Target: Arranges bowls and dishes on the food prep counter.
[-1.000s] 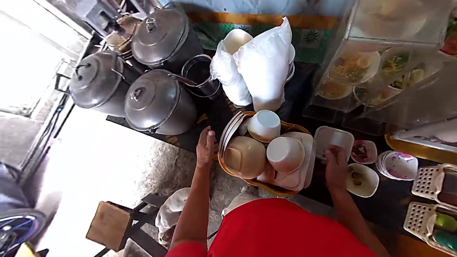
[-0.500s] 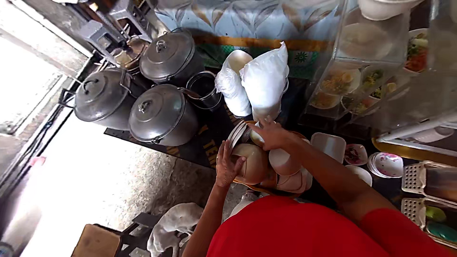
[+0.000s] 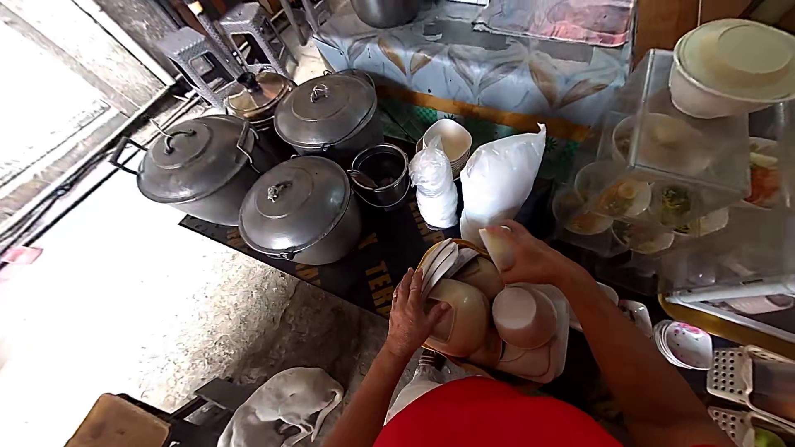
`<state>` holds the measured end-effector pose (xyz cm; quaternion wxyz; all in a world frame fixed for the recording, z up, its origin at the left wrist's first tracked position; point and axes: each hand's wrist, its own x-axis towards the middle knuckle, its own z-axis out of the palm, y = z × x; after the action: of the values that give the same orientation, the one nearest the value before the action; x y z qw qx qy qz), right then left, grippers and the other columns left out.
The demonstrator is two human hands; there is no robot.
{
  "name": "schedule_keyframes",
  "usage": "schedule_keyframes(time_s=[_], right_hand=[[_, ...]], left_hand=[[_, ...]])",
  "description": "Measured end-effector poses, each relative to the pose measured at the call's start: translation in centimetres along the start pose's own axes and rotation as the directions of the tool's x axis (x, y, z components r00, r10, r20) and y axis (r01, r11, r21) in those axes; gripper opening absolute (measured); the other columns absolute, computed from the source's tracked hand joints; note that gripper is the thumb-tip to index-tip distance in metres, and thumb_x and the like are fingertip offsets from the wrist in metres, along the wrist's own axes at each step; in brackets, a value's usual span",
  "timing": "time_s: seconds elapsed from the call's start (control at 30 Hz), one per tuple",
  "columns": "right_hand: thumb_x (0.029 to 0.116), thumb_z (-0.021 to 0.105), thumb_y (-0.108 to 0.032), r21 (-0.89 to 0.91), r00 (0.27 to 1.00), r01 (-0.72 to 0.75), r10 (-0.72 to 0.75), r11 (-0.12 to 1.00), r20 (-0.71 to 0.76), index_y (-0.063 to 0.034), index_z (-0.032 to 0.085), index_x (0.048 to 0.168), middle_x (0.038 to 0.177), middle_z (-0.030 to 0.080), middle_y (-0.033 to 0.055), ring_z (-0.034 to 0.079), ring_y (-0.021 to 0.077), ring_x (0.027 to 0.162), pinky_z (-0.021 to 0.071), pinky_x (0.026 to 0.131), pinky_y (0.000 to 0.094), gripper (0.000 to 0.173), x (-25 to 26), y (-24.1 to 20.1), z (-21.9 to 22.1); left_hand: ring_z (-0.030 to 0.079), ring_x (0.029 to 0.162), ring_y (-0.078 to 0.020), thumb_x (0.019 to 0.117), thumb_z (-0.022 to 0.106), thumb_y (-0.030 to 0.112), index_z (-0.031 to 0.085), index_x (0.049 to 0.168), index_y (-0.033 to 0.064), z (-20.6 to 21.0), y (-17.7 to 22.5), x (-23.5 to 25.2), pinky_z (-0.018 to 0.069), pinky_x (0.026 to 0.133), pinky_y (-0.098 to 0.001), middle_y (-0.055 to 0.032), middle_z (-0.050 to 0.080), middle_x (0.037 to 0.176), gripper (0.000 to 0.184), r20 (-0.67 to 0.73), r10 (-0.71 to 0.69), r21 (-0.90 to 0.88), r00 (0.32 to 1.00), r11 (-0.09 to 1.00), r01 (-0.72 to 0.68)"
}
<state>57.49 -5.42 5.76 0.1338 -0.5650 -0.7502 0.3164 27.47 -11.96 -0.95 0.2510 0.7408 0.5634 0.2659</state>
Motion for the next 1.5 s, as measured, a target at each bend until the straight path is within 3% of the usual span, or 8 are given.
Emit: schedule_keyframes(time_s=[0.13, 0.23, 0.3, 0.43, 0.63, 0.87, 1.27, 1.5], right_hand=[[0.0649, 0.083, -0.033, 0.445, 0.963, 0.099, 0.028, 0.89, -0.269, -0.0117, 0.036, 0.156, 0.155, 0.043, 0.0129, 0.051, 0.0206, 0.134, 0.0507, 0.103, 0.0421, 0.105, -2.7, 1.4, -0.6], [0.0725, 0.081, -0.046, 0.814, 0.869, 0.385, 0.125, 0.435, -0.478, -0.021, 0.044, 0.147, 0.131, 0.063, -0.004, 0.065, 0.0101, 0.115, 0.0581, 0.095, 0.0354, 0.087, -4.0, 1.1, -0.3], [0.0721, 0.083, -0.045, 0.817, 0.791, 0.569, 0.207, 0.096, -0.575, -0.0218, 0.067, 0.123, 0.113, 0.074, -0.0008, 0.071, 0.0157, 0.105, 0.0604, 0.09, 0.0425, 0.058, -3.3, -0.1, -1.6], [0.0925, 0.056, -0.036, 0.654, 0.627, 0.756, 0.269, 0.014, -0.731, -0.0155, 0.056, 0.122, 0.115, 0.068, 0.0059, 0.067, 0.0209, 0.11, 0.0576, 0.092, 0.0477, 0.036, 1.8, -2.5, -8.1], [0.1073, 0.026, -0.025, 0.701, 0.449, 0.642, 0.59, 0.309, -0.671, -0.0069, 0.04, 0.142, 0.128, 0.057, 0.0183, 0.063, 0.0295, 0.111, 0.0576, 0.086, 0.0499, 0.041, 12.9, -2.3, -15.9], [0.1119, 0.028, -0.022, 0.525, 0.465, -0.393, 0.655, 0.755, -0.595, 0.0109, 0.049, 0.142, 0.146, 0.051, 0.0313, 0.048, 0.0421, 0.139, 0.0363, 0.114, 0.0552, 0.049, 17.3, 6.5, -12.7], [0.1049, 0.055, -0.025, 0.349, 0.606, -0.532, 0.635, 0.771, -0.479, 0.0081, 0.06, 0.128, 0.127, 0.061, 0.0319, 0.058, 0.0445, 0.121, 0.0431, 0.102, 0.065, 0.041, 13.9, 9.5, -9.5], [0.1073, 0.047, -0.029, 0.498, 0.602, -0.313, 0.574, 0.809, -0.554, 0.001, 0.04, 0.149, 0.144, 0.052, 0.0202, 0.062, 0.0216, 0.12, 0.0546, 0.098, 0.0367, 0.052, 5.1, 1.2, -5.1]], left_hand=[[0.045, 0.142, -0.0484, 0.0921, 0.058, 0.06, 0.048, 0.148, -0.0077, -0.4, -0.3, 0.7, 0.0378, 0.115, -0.0607, -0.03, 0.047, 0.152, 0.088, -0.055, 0.038, 0.019, 0.998, 0.999, -0.037], [0.049, 0.138, -0.0476, 0.0944, 0.052, 0.06, 0.049, 0.146, -0.0095, -0.6, -0.4, 1.5, 0.0402, 0.112, -0.06, -0.0305, 0.05, 0.149, 0.087, -0.081, 0.076, 0.009, 0.994, 0.997, -0.076], [0.051, 0.137, -0.047, 0.0955, 0.051, 0.06, 0.049, 0.146, -0.0104, -0.7, -0.3, 1.9, 0.0408, 0.112, -0.0588, -0.031, 0.052, 0.147, 0.087, -0.08, 0.107, 0.022, 0.991, 0.994, -0.105], [0.053, 0.134, -0.0476, 0.0969, 0.045, 0.063, 0.05, 0.144, -0.012, -0.5, -0.3, 2.4, 0.0426, 0.111, -0.0582, -0.0323, 0.054, 0.144, 0.088, -0.063, 0.169, 0.057, 0.984, 0.985, -0.166], [0.059, 0.128, -0.0466, 0.0976, 0.041, 0.063, 0.051, 0.143, -0.0115, -0.1, -1.1, 2.1, 0.0477, 0.105, -0.0573, -0.0325, 0.057, 0.14, 0.088, -0.029, 0.178, 0.04, 0.984, 0.983, -0.177], [0.059, 0.129, -0.0432, 0.1, 0.036, 0.068, 0.051, 0.143, -0.0111, -0.7, -2.7, 1.9, 0.0495, 0.105, -0.0547, -0.0306, 0.058, 0.14, 0.091, 0.026, 0.182, -0.042, 0.983, 0.983, -0.18], [0.056, 0.134, -0.0425, 0.1019, 0.041, 0.06, 0.047, 0.149, -0.0066, -1.2, -3.9, 4.0, 0.0472, 0.108, -0.0553, -0.028, 0.053, 0.148, 0.082, 0.22, 0.204, -0.206, 0.954, 0.965, -0.159], [0.057, 0.132, -0.0431, 0.1002, 0.056, 0.05, 0.044, 0.151, -0.0049, -1.8, -4.1, 4.4, 0.0471, 0.106, -0.0582, -0.0277, 0.05, 0.15, 0.076, 0.354, 0.177, -0.19, 0.918, 0.975, -0.115]])
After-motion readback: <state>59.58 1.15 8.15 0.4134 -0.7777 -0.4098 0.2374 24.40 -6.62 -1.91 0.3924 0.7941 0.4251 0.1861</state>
